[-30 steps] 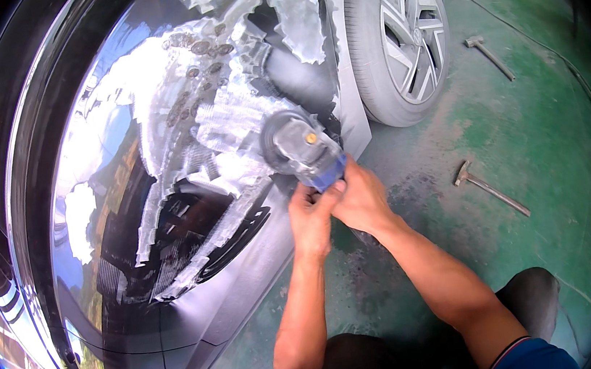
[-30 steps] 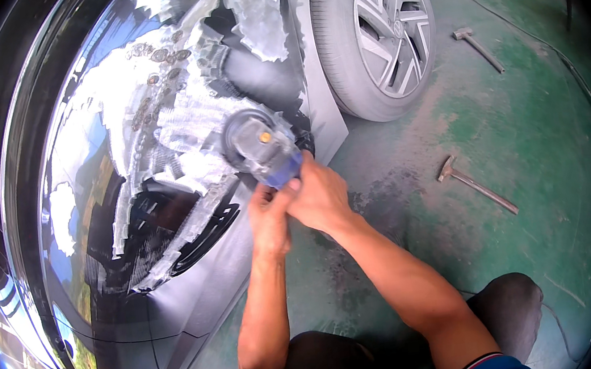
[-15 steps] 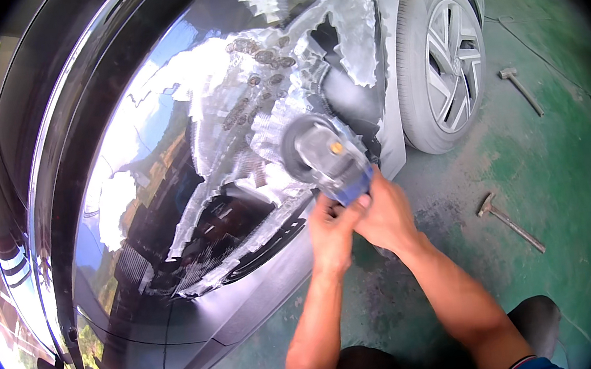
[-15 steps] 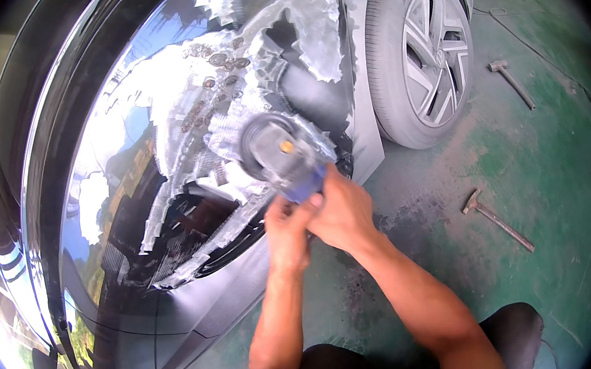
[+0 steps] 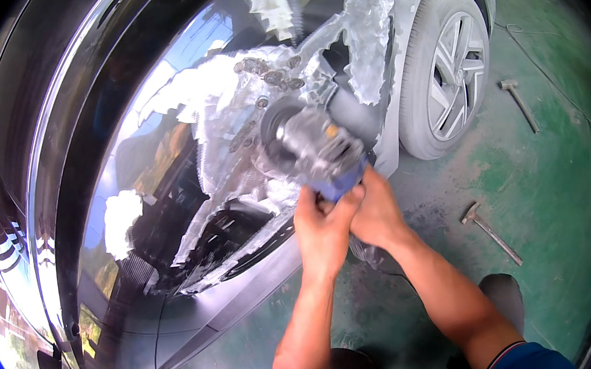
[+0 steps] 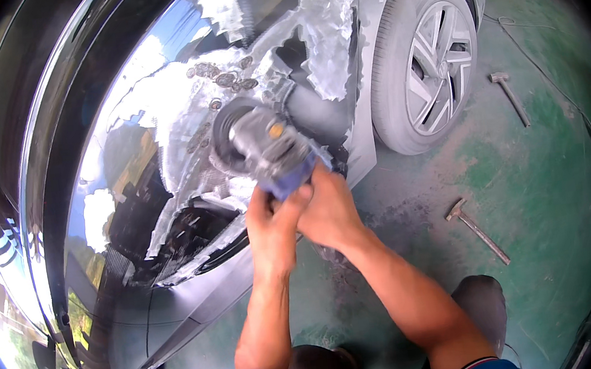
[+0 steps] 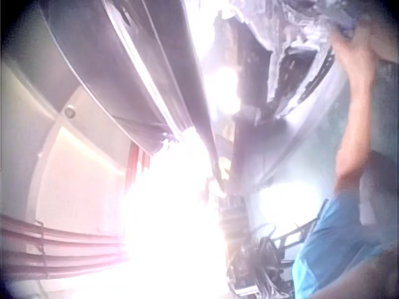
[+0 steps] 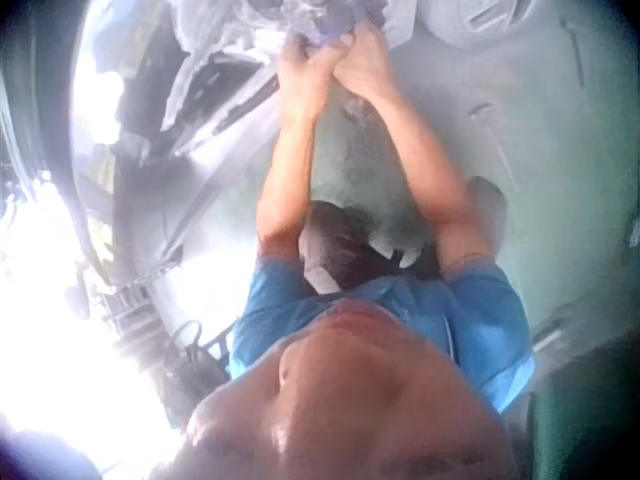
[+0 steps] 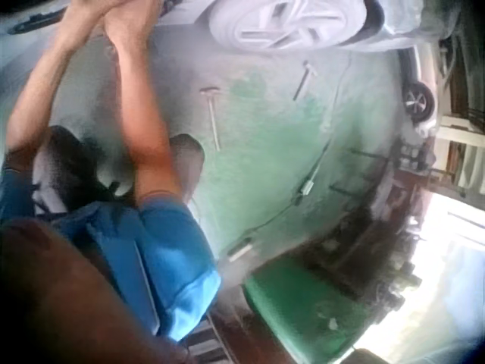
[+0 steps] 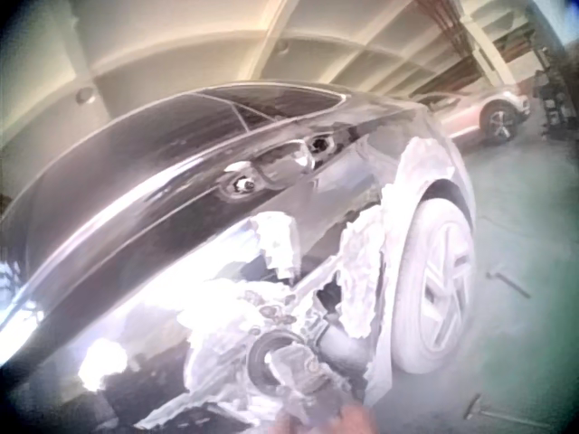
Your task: The person uses an angle grinder to remove material from the front fender and door area of a dark-colored car. The operator moves the tool across the surface, generating sparks, and briefly opens the car door to access the frame before continuing the grinding process.
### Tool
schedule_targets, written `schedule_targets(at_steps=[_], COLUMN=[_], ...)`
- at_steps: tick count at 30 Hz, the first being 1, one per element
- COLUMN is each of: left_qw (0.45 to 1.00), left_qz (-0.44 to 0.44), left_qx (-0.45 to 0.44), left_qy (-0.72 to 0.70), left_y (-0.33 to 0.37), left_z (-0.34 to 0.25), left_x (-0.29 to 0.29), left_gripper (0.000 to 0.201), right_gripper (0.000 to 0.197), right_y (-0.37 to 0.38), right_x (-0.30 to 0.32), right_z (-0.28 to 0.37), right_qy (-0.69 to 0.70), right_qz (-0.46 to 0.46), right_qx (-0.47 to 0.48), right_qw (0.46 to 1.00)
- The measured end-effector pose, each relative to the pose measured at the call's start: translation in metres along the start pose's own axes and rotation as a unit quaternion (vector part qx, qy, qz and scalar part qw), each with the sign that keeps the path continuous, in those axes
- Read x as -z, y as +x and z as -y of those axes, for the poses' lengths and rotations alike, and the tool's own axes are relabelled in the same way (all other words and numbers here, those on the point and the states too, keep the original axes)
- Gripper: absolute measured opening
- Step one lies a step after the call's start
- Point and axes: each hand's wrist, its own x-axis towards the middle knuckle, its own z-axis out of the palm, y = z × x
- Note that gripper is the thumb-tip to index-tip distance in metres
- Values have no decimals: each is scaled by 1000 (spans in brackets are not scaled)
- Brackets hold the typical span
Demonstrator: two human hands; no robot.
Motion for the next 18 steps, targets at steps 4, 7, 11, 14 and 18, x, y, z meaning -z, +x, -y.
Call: schedule_targets(at_steps=[4,7,11,14,18], left_qw=[996,993,994,986,984], left_qz=[-93,-119,-90,-163,-142], left_qx=[-6,-5,28,13,38], left_qy=[-9,-4,49,-27,97], left_y=[-29,-32,-18,-33,-20], left_z=[-7,-9,-38,-29,-40], left_x=[-2,-9,-22,-26,-26], left_gripper=[40,41,43,45,46], right_gripper=[53,50,45,45,42], right_y=[-11,-8,3,0,6], right_x=[1,0,11,9,17], right_z=[-2,-5,3,5,23], right_qy=[-48,0,33,14,52], right_qz=[102,100,106,150,126], right_qx=[48,35,-31,22,-9], right_qw=[993,994,993,988,991])
